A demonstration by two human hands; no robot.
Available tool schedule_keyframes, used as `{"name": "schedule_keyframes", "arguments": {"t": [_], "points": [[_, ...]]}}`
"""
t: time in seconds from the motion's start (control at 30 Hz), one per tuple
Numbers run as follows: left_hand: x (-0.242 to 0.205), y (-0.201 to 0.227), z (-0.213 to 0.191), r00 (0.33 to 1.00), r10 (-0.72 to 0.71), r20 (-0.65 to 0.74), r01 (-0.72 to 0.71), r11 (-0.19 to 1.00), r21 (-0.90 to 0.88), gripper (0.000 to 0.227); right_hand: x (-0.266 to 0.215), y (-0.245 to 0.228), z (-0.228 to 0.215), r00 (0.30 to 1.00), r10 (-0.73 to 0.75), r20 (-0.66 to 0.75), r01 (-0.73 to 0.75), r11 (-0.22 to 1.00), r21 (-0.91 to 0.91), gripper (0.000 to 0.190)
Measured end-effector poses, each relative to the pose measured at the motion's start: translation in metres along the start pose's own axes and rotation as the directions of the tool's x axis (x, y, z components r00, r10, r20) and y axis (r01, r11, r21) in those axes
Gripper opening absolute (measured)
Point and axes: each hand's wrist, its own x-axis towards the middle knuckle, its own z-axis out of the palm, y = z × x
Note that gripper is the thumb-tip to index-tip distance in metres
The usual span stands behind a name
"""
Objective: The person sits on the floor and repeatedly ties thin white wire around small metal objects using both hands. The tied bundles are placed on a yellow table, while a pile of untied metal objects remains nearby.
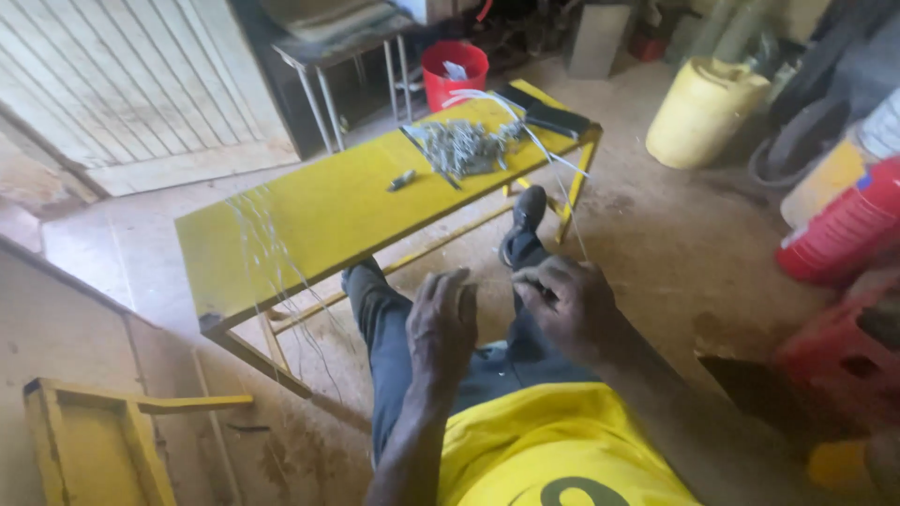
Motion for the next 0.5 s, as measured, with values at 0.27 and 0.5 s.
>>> {"name": "schedule_keyframes", "arguments": {"t": [0.27, 0.5], "points": [[0.0, 0.006, -0.014, 0.999, 0.032, -0.025, -0.031, 0.999, 0.017, 0.024, 0.005, -0.033, -0.026, 0.999, 0.042, -0.015, -0.042, 0.999, -0.013, 0.018], [0.011, 0.026, -0.022, 0.987, 0.133, -0.094, -0.128, 0.99, 0.067, 0.02, 0.006, -0.047, -0.043, 0.996, 0.045, -0.072, -0.043, 0.999, 0.019, 0.016]]}}
